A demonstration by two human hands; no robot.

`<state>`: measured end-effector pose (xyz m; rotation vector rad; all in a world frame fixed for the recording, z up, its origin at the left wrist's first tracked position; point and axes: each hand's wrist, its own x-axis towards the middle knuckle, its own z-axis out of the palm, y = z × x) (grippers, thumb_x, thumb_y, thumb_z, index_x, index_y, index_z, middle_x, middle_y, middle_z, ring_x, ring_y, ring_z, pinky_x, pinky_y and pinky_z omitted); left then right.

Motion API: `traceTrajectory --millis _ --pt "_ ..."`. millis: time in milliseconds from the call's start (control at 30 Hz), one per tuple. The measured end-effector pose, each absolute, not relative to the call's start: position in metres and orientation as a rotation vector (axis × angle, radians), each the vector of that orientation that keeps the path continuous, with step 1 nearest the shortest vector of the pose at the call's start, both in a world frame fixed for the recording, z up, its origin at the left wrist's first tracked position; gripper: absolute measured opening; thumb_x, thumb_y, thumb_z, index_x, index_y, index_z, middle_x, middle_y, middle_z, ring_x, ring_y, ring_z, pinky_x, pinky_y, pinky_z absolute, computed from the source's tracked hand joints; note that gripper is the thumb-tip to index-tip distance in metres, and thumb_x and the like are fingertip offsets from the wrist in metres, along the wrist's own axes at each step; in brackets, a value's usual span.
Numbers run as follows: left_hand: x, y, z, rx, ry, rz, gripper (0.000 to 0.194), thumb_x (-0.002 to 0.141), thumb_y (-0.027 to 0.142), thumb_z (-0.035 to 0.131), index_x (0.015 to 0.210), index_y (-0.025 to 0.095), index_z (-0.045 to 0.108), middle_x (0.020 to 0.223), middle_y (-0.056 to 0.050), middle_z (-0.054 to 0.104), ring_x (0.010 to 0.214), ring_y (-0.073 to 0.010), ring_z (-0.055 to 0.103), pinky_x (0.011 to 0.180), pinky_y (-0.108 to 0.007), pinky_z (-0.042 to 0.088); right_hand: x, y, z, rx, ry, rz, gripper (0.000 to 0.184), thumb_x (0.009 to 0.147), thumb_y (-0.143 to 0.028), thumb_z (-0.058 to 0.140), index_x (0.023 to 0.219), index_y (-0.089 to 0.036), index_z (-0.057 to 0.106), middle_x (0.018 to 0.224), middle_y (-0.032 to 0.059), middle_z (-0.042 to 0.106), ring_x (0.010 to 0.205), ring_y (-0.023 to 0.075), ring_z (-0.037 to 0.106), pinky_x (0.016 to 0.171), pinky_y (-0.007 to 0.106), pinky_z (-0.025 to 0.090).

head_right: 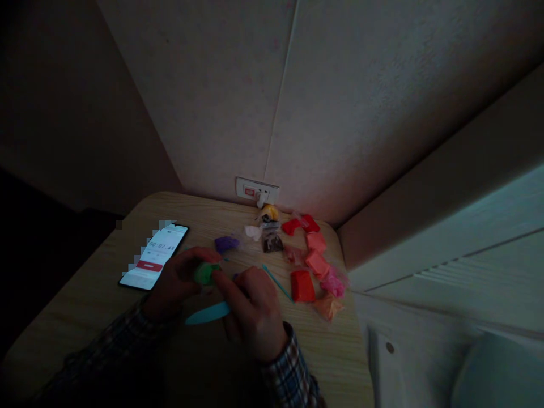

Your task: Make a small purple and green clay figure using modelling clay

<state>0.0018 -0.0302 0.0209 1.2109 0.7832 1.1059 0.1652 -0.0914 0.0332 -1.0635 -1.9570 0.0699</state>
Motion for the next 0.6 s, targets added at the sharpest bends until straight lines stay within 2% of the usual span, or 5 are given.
traceTrajectory --millis 333,433,533,600 --pt "0.0002 -0.0302 0.0182 1.267 0.816 1.107 0.031 0.051 0.016 0.082 0.077 0.017 0.066 0.079 -0.003 0.068 0.074 -0.0185 0.062 0.067 -0.028 0.051 0.1648 -0.0915 0.0359 -1.055 -1.936 0.147 0.037 0.086 -0.011 0.044 0.120 -0.015 0.059 0.074 0.0025 0.044 0.067 0.0169 0.044 0.054 0.028 0.036" --pt "0.0000 -0.0291 0.0195 1.261 0.833 1.117 0.031 0.050 0.016 0.082 0.077 0.017 0.067 0.079 -0.003 0.068 0.074 -0.0185 0.062 0.067 -0.027 0.052 0.1667 -0.0945 0.0393 -1.045 -1.727 0.430 0.036 0.086 -0.014 0.046 0.117 -0.022 0.063 0.072 0.0010 0.044 0.066 0.0159 0.044 0.054 0.027 0.035" --pt "-0.0004 -0.0275 0.0201 1.247 0.815 1.149 0.031 0.048 0.012 0.081 0.075 0.017 0.068 0.078 -0.003 0.069 0.073 -0.0178 0.063 0.067 -0.025 0.051 0.1688 -0.0942 0.0397 -0.987 -1.296 0.785 0.028 0.088 -0.018 0.048 0.101 -0.030 0.070 0.072 0.0005 0.047 0.069 0.0158 0.045 0.059 0.028 0.035" --pt "-0.0010 -0.0269 0.0198 1.245 0.799 1.163 0.031 0.048 0.010 0.081 0.075 0.017 0.068 0.078 -0.003 0.069 0.073 -0.0179 0.063 0.067 -0.025 0.051 0.1690 -0.0918 0.0379 -0.861 -1.045 1.002 0.024 0.087 -0.023 0.050 0.096 -0.030 0.071 0.072 0.0003 0.045 0.068 0.0153 0.042 0.060 0.028 0.033"
